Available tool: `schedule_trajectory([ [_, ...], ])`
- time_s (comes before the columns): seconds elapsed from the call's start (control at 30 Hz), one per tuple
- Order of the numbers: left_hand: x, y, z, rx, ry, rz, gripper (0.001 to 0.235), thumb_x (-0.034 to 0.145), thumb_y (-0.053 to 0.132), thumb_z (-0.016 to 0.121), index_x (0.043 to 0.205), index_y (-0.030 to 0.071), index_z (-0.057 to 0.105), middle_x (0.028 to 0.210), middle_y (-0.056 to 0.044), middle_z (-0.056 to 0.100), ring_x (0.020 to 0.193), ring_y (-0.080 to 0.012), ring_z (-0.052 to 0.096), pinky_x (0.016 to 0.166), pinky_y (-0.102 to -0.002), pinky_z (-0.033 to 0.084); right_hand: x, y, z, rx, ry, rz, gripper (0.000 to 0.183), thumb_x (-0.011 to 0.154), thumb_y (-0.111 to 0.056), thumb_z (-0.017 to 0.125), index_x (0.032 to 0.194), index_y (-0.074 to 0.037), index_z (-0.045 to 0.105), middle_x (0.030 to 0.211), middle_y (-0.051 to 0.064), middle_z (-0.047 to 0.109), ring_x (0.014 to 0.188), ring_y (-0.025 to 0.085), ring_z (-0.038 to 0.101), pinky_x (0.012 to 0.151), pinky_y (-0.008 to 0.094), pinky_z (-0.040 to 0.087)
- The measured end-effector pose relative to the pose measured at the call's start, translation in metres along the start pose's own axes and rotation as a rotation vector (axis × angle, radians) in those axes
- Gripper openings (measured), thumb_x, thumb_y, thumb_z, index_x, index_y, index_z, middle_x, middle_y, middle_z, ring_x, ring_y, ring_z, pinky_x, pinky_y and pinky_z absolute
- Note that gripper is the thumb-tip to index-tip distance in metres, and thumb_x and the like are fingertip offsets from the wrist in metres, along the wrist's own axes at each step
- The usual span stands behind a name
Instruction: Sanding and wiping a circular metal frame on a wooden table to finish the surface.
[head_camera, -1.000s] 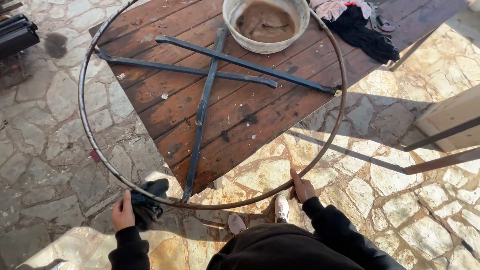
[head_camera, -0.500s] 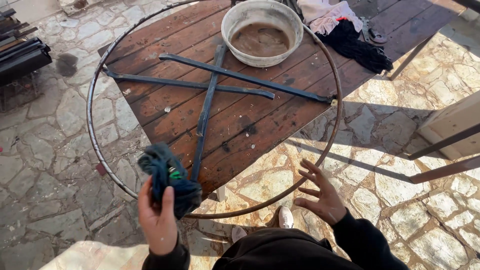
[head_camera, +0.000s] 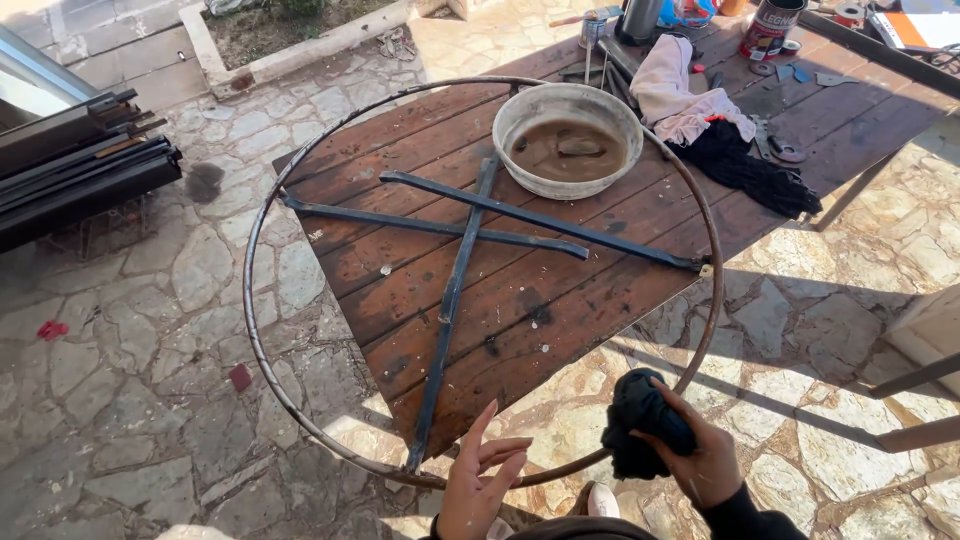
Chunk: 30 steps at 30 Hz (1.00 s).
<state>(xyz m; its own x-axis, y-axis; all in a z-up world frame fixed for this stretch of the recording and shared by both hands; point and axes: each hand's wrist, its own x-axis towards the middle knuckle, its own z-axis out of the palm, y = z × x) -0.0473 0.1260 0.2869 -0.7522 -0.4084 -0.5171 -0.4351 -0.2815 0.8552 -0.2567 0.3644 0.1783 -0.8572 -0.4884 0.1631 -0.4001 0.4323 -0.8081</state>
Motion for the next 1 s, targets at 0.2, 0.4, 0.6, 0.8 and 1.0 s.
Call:
schedule_trajectory([
  [0.2, 0.036, -0.044, -0.018, -0.078, 0.299, -0.184, 0.075, 0.091, 0.022, 0.072, 0.159, 0.033, 0.042, 0.124, -0.004, 0.083, 0.113, -0.0208, 0.075, 0.084, -0.037, 0.058, 0.052, 0.065, -0.081, -0.219, 0.113, 0.069, 0.088, 0.07, -0.023, 0.09, 0.152, -0.034, 0.058, 0.088, 0.004, 0.077, 0.075, 0.007, 0.054, 0.07, 0.024, 0.05],
  [0.4, 0.065, -0.031, 0.01, -0.02, 0.441, -0.144, 0.078, 0.091, 0.028, 0.07, 0.16, 0.035, 0.035, 0.132, 0.001, 0.076, 0.131, -0.0197, 0.067, 0.113, -0.042, 0.06, 0.203, 0.11, -0.158, -0.329, -0.189, 0.166, 0.095, 0.078, -0.018, 0.081, 0.162, -0.035, 0.041, 0.135, 0.012, 0.066, 0.121, 0.03, 0.064, 0.099, 0.04, 0.049],
  [0.6, 0.11, -0.006, 0.072, -0.114, 0.539, -0.106, 0.081, 0.088, 0.033, 0.07, 0.161, 0.031, 0.035, 0.129, 0.0, 0.08, 0.125, -0.0181, 0.071, 0.109, -0.037, 0.059, 0.381, 0.134, -0.189, -0.546, -0.277, 0.339, 0.107, 0.086, -0.019, 0.077, 0.17, -0.029, 0.011, 0.157, 0.019, 0.046, 0.126, 0.047, 0.06, 0.099, 0.055, 0.05],
  [0.8, 0.133, -0.028, 0.129, -0.036, 0.678, -0.192, 0.083, 0.087, 0.036, 0.07, 0.162, 0.035, 0.034, 0.132, 0.008, 0.079, 0.132, -0.0127, 0.068, 0.112, -0.036, 0.055, 0.511, 0.125, -0.132, -0.923, -0.428, -0.12, 0.079, 0.088, -0.054, 0.066, 0.159, -0.026, 0.044, 0.116, 0.008, 0.063, 0.115, 0.034, 0.066, 0.092, 0.048, 0.056],
  [1.0, 0.106, -0.042, 0.153, -0.06, 0.883, -0.311, 0.081, 0.087, 0.028, 0.071, 0.16, 0.031, 0.038, 0.133, 0.009, 0.079, 0.13, -0.016, 0.07, 0.113, -0.032, 0.055, 0.655, 0.117, 0.077, -0.625, -0.449, -0.533, 0.044, 0.089, -0.043, 0.072, 0.123, -0.016, 0.079, 0.114, 0.007, 0.078, 0.109, 0.035, 0.07, 0.094, 0.045, 0.051],
])
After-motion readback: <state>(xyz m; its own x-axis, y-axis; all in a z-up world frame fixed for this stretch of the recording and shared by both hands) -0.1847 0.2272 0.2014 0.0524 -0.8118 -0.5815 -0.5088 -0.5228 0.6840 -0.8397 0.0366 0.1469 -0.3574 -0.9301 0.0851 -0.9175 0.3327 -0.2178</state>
